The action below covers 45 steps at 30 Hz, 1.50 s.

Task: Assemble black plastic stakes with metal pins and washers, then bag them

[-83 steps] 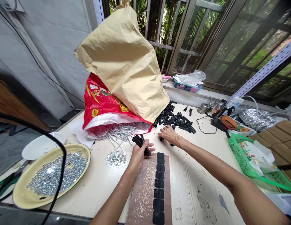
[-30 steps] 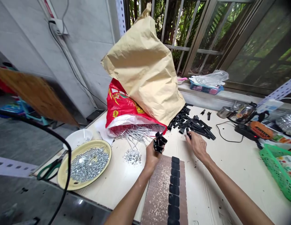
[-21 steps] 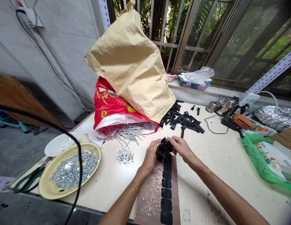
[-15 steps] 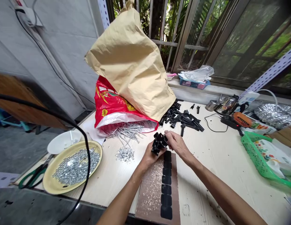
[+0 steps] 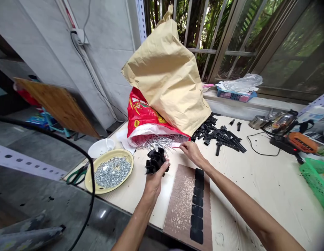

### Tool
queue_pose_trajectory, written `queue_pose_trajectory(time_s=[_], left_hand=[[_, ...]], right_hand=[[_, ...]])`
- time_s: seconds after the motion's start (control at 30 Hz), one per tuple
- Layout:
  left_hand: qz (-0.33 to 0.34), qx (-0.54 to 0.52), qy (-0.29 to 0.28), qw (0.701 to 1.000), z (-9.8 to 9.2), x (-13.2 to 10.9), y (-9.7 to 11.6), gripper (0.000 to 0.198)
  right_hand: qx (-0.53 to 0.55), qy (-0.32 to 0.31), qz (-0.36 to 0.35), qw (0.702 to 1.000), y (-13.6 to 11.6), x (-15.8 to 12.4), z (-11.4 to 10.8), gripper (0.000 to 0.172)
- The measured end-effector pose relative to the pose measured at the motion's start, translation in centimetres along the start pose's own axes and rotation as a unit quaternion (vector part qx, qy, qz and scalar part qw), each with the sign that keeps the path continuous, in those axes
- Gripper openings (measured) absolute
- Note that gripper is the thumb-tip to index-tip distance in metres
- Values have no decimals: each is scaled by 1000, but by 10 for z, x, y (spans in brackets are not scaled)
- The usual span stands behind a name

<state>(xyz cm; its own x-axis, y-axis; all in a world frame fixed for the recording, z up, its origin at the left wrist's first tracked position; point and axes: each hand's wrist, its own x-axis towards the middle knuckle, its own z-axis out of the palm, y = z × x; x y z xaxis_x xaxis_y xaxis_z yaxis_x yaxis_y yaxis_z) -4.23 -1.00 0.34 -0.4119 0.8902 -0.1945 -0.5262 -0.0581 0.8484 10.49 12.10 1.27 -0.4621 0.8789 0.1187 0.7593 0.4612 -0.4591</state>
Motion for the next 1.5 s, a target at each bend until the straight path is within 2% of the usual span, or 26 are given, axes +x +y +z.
queue_pose_trajectory(time_s=[0.1, 0.23, 0.33, 0.47, 0.53, 0.6, 0.67, 0.73, 0.8, 0.87, 0.93, 1.13, 1.27, 1.33, 1.4, 1.47, 1.5], left_hand=[[10, 31, 15, 999, -23, -4, 4, 41], [32, 112, 18, 993, -33, -11, 5, 33], [41, 154, 17, 987, -32, -15, 6, 28], [29, 163, 23, 986, -32, -16, 6, 27], [20, 166, 21, 986, -34, -15, 4, 28], [21, 175, 17, 984, -34, -14, 1, 29], [29, 200, 9, 979, -32, -14, -2, 29], [43, 237, -5, 971, -28, -16, -6, 25], [55, 264, -21, 963, -25, -19, -9, 23], [62, 268, -34, 961, -22, -24, -11, 22], [64, 264, -44, 961, -22, -28, -13, 23], [60, 275, -41, 959, -27, -40, -19, 23], [41, 261, -55, 963, -28, -47, -13, 23], [44, 263, -51, 962, -29, -48, -7, 22], [58, 276, -20, 959, -32, -48, 0, 23], [70, 285, 20, 956, -35, -45, 7, 24], [72, 286, 34, 955, -36, -44, 10, 25]], right_hand=[[-44, -36, 12, 998, -6, 24, 24, 21], [-92, -70, 24, 993, -17, 36, 42, 16], [-123, -87, 19, 988, -17, 30, 39, 20], [-142, -96, 25, 985, -10, 6, 13, 34], [-73, -66, 2, 995, -12, -9, -6, 46], [75, -7, -39, 996, -21, -23, -24, 55], [236, 55, -65, 968, -35, -34, -37, 52], [349, 95, -70, 930, -51, -42, -42, 49], [403, 106, -77, 906, -63, -48, -42, 55], [419, 102, -89, 898, -70, -55, -38, 62], [422, 98, -96, 896, -73, -62, -34, 61], [369, 101, -101, 918, -71, -84, -20, 45], [335, 95, -140, 927, -68, -88, -12, 19], [326, 94, -158, 927, -64, -81, -11, 20], [309, 119, -136, 934, -56, -65, -10, 26], [230, 128, -80, 962, -45, -44, -6, 29], [163, 107, -50, 980, -40, -31, -1, 29]])
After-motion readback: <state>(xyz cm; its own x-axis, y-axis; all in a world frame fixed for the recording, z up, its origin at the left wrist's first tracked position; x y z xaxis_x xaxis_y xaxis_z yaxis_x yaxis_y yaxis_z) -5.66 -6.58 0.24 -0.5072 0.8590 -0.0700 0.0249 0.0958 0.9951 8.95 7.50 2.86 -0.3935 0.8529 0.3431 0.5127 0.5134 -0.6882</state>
